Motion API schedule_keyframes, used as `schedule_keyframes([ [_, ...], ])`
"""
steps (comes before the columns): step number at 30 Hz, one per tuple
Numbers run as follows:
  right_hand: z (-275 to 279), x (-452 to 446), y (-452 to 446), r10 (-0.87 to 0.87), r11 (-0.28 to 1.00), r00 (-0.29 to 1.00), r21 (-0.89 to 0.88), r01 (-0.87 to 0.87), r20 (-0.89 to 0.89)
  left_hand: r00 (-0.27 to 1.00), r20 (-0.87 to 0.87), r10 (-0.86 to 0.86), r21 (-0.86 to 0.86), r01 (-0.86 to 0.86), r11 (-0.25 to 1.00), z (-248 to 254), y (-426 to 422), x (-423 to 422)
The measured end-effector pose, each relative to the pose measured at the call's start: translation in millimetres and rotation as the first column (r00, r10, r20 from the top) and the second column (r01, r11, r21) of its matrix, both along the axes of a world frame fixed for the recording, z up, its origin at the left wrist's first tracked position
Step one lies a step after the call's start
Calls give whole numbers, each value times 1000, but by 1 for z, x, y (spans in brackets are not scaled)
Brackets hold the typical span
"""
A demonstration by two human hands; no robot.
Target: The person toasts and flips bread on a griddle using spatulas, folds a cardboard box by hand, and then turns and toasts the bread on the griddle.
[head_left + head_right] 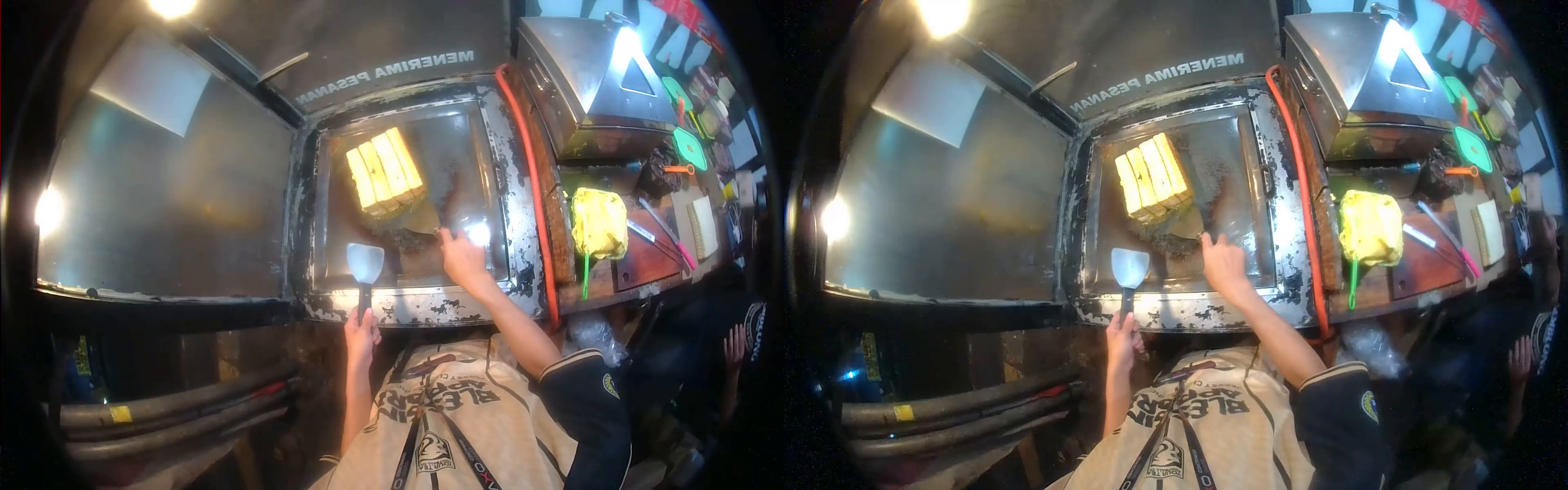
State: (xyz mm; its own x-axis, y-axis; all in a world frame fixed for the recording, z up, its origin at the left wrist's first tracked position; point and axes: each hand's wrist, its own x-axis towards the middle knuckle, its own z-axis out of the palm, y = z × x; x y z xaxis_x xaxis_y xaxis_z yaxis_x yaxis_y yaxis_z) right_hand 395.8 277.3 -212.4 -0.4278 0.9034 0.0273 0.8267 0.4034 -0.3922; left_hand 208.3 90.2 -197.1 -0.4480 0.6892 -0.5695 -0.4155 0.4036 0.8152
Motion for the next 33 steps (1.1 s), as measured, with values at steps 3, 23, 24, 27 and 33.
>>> schedule_keyframes([
  [3,34,-7,-11,-103,987,980,-141,78,-173,991,-104,-84,-17,82,996,-12,5,-11],
  [23,32,-76,-62,-66,998,980,-5,68,190,886,-427,-180,-53,174,983,-30,-51,-75],
  [24,18,-84,-57,-93,995,982,44,87,165,931,-334,-149,-48,141,989,-28,-56,-79],
  [27,11,-104,-39,-134,986,987,115,124,89,984,-163,-68,14,71,997,-34,-66,-95],
  [33,80,-133,-75,97,995,978,-47,-90,185,998,-27,60,56,-59,997,-17,-81,-116],
])
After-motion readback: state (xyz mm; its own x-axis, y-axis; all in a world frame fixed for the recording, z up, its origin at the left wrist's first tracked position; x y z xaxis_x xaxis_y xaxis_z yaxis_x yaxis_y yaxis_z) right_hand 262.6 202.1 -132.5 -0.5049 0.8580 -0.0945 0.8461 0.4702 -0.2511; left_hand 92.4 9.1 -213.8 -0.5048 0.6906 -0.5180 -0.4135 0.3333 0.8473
